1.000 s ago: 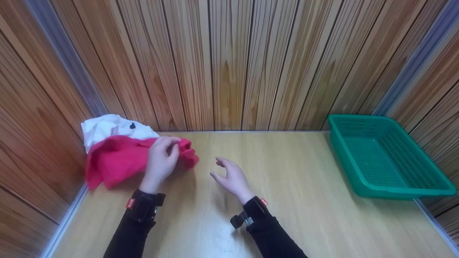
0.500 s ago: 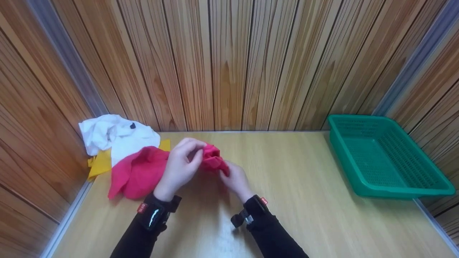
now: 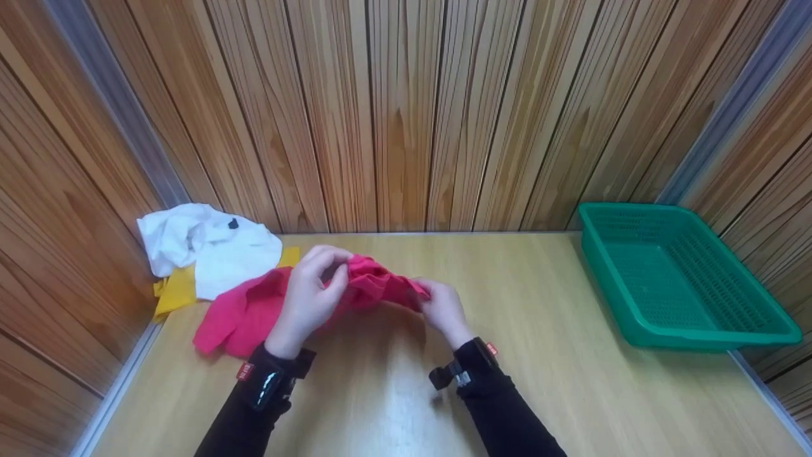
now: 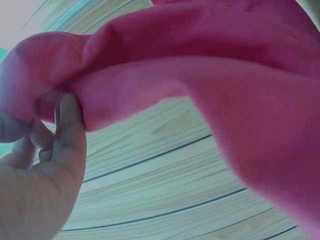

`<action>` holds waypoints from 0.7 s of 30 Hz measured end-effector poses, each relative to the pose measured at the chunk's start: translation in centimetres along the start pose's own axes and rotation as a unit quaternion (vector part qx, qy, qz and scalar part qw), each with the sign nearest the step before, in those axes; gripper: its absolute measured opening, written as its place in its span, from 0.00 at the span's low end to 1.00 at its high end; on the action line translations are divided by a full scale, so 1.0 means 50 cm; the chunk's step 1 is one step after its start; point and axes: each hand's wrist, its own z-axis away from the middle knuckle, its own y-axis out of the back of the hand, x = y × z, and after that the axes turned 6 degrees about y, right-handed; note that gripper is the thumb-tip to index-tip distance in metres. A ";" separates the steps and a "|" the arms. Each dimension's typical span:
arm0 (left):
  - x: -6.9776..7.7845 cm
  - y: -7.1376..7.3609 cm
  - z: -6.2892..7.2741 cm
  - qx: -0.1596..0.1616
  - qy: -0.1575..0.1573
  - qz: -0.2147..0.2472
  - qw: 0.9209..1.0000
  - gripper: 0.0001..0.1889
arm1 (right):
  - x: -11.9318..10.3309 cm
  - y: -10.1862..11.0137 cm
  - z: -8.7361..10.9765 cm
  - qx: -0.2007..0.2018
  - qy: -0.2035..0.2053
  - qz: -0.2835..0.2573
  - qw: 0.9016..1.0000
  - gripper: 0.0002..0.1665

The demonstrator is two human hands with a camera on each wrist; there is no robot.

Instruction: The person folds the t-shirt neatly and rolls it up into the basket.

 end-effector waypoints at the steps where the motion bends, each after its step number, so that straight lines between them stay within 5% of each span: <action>1: -0.001 0.002 0.000 0.003 0.004 0.003 1.000 0.07 | 0.003 0.008 -0.001 0.003 -0.006 -0.007 1.000 0.12; 12: -0.012 0.029 -0.003 0.061 0.022 0.011 0.998 0.09 | 0.043 0.098 -0.004 0.071 -0.006 -0.021 0.997 0.10; 21: -0.018 0.052 -0.003 0.083 0.103 0.073 0.989 0.09 | 0.054 0.172 -0.006 0.107 -0.041 -0.011 0.993 0.11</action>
